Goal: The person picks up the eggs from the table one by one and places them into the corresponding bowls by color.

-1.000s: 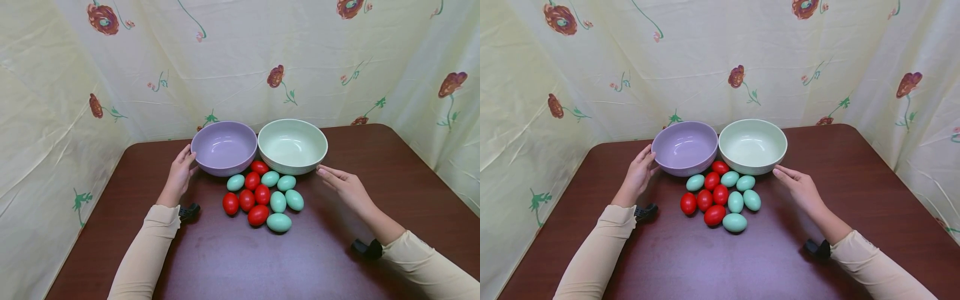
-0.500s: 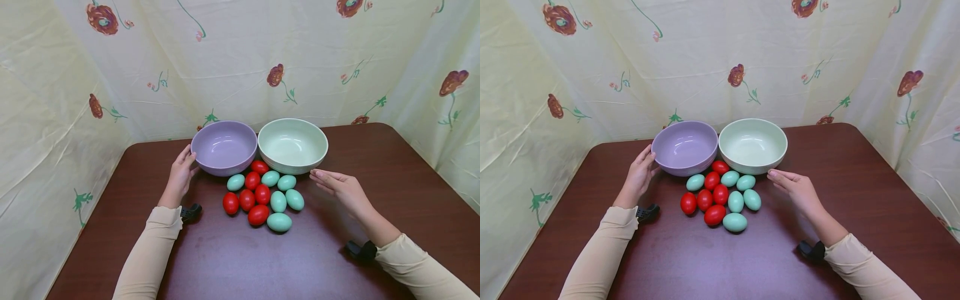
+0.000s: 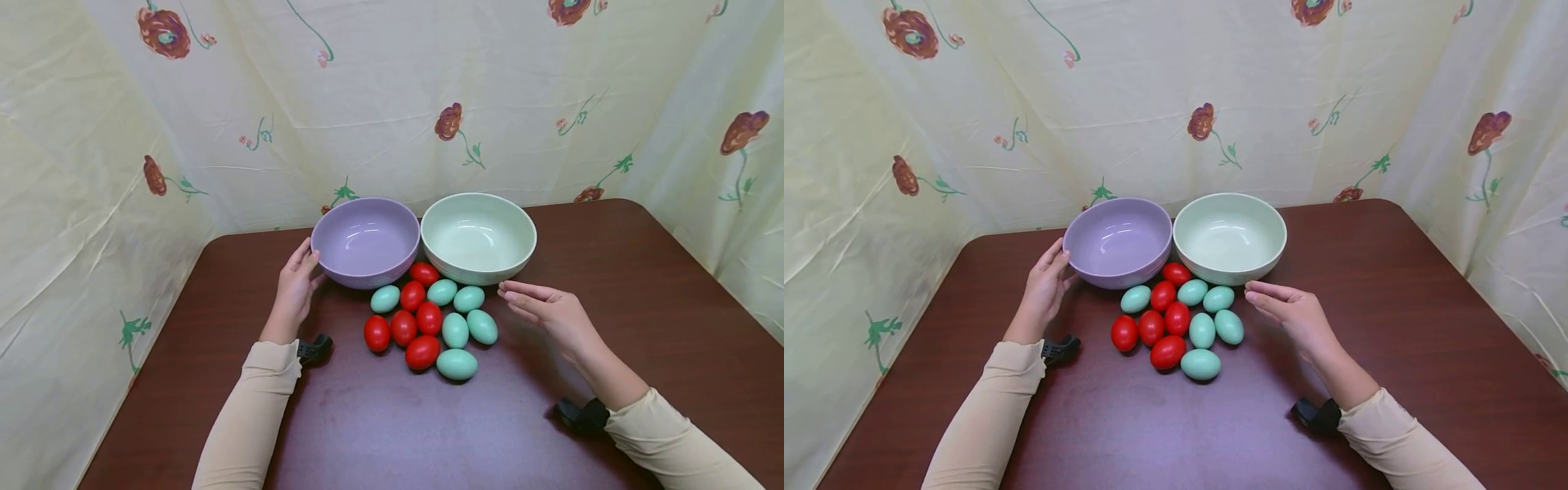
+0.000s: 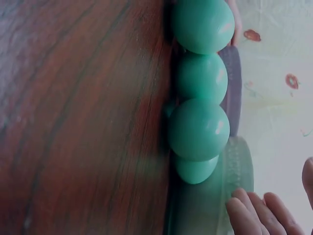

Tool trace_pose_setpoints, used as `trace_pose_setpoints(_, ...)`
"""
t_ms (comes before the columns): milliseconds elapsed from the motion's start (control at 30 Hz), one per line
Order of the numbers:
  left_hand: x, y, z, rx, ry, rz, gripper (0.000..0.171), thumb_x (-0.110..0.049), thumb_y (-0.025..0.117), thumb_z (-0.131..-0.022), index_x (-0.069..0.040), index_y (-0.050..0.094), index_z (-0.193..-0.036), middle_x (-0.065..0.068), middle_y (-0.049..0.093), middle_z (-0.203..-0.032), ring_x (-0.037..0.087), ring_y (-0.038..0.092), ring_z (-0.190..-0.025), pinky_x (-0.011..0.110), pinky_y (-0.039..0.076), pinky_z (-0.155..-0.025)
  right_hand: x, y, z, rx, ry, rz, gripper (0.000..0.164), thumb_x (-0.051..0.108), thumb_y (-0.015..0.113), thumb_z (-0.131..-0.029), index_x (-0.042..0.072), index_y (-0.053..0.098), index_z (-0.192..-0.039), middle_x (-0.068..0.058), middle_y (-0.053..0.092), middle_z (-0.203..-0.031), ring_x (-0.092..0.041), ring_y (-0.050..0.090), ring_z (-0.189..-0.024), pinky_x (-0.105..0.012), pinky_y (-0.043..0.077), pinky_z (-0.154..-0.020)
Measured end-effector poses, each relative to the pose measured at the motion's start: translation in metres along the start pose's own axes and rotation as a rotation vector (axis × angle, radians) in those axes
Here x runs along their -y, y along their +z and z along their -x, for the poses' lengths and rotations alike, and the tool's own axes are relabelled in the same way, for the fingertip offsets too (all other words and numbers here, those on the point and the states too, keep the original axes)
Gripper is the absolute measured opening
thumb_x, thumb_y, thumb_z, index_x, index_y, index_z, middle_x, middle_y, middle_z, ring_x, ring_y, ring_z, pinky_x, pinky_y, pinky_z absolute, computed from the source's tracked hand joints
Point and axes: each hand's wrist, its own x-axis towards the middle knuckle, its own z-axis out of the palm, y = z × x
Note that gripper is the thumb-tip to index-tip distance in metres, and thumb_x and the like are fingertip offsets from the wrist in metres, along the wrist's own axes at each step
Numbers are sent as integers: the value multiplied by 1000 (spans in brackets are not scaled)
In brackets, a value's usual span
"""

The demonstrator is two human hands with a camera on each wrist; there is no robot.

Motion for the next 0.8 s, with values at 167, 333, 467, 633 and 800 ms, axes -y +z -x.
trace_pose_setpoints(167,4,-2,0,-7,-10,-10,59,-22,48,-105,-17,23,-159,2,20,-167,14,29,-150,48,35,-119,-3,1,-1,-2,48,150,46,21,71,-93,0,62,-132,18,74,-107,4,68,-105,-15,53,-92)
trace_pose_setpoints(333,6,-3,-1,8,-2,-13,60,-23,48,-106,-18,22,-160,1,17,-168,14,26,-151,49,35,-118,-4,3,-1,3,71,274,57,26,74,-91,-3,56,-137,11,73,-117,8,66,-105,-10,51,-90)
trace_pose_setpoints(467,5,-2,-1,10,-3,-19,60,-24,48,-105,-19,23,-159,0,18,-168,14,27,-151,49,35,-118,-5,4,-1,7,77,324,57,25,76,-89,0,58,-137,1,71,-126,7,65,-107,-8,47,-90)
trace_pose_setpoints(633,5,-3,0,6,2,-19,60,-25,48,-105,-19,23,-159,0,19,-168,14,27,-151,49,35,-118,-8,6,-3,12,97,342,57,26,77,-87,2,60,-136,3,71,-125,7,65,-107,-8,46,-89)
trace_pose_setpoints(800,4,-2,1,-2,7,-12,59,-25,48,-105,-19,24,-159,0,19,-168,14,27,-151,50,36,-117,-8,7,-5,13,97,351,57,24,79,-86,0,61,-134,-2,71,-126,8,64,-106,-9,48,-87)
